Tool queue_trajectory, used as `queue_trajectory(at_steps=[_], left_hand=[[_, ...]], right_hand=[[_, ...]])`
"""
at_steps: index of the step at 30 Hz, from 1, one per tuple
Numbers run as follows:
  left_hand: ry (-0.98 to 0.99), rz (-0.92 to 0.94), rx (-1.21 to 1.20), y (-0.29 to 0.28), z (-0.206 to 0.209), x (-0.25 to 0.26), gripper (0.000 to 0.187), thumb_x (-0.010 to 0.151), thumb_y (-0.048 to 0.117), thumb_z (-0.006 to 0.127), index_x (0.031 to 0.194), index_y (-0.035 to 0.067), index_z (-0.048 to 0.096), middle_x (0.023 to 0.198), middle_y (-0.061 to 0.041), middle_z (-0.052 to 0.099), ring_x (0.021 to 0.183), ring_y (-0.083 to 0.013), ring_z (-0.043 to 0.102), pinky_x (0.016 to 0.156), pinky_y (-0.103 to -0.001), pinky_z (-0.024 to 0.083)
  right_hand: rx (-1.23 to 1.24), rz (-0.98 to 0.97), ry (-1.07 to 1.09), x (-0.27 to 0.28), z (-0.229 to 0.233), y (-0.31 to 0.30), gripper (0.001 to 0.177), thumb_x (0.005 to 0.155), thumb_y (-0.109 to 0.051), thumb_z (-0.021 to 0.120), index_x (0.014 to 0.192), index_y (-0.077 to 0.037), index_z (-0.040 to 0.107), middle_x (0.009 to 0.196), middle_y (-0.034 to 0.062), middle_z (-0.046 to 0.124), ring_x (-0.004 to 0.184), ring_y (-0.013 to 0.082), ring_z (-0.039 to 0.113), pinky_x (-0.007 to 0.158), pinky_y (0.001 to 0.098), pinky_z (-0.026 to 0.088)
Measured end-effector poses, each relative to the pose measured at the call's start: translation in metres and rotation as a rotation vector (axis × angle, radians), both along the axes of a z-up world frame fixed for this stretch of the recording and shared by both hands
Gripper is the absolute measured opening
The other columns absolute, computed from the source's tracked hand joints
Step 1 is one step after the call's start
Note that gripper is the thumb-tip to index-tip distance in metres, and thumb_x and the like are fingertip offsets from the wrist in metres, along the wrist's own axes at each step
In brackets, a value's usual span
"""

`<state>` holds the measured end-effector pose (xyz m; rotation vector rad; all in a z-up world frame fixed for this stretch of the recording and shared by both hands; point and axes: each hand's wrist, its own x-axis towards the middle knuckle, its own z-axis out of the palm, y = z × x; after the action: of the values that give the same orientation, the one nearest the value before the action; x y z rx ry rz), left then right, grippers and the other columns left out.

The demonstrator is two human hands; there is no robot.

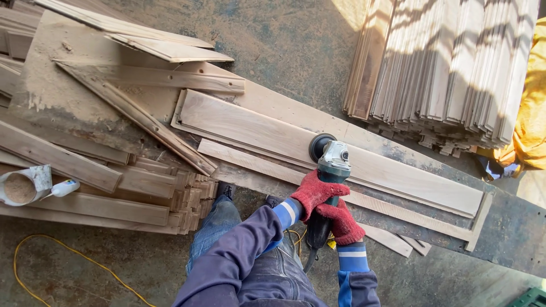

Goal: Sanding a wooden plank using an angle grinder.

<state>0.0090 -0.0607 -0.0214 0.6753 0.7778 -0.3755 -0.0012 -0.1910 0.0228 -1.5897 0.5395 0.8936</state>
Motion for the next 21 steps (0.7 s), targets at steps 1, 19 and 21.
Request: queue_trajectory(at_steps=[1, 19, 21], left_hand=[[0.002, 0.007, -0.002, 0.005, 0.000, -0.003, 0.066, 0.057, 0.009, 0.098, 0.115, 0.002, 0.067, 0.087, -0.019, 0.071, 0.076, -0.0336, 0.076, 0.055, -0.040, 0.069], [0.027, 0.275, 0.044, 0.119, 0.019, -0.061, 0.055, 0.056, 0.014, 0.098, 0.105, 0.009, 0.074, 0.079, -0.013, 0.071, 0.079, -0.0259, 0.075, 0.056, -0.031, 0.064], [0.039, 0.280, 0.078, 0.134, 0.020, -0.065, 0.053, 0.057, 0.017, 0.098, 0.104, 0.010, 0.074, 0.080, -0.013, 0.072, 0.080, -0.0253, 0.075, 0.059, -0.032, 0.064]], right_hand=[[-0.002, 0.007, 0.002, -0.002, 0.004, 0.005, 0.052, 0.058, -0.005, 0.089, 0.105, -0.003, 0.067, 0.091, 0.0196, 0.070, 0.085, 0.0358, 0.070, 0.081, 0.0542, 0.058], [0.025, 0.311, -0.048, -0.023, 0.044, 0.141, 0.050, 0.049, -0.007, 0.091, 0.096, -0.006, 0.075, 0.083, 0.0126, 0.073, 0.073, 0.0262, 0.068, 0.071, 0.0400, 0.056], [0.051, 0.368, -0.059, -0.025, 0.033, 0.150, 0.051, 0.048, -0.006, 0.091, 0.097, -0.005, 0.077, 0.084, 0.0137, 0.073, 0.074, 0.0273, 0.068, 0.071, 0.0398, 0.056]])
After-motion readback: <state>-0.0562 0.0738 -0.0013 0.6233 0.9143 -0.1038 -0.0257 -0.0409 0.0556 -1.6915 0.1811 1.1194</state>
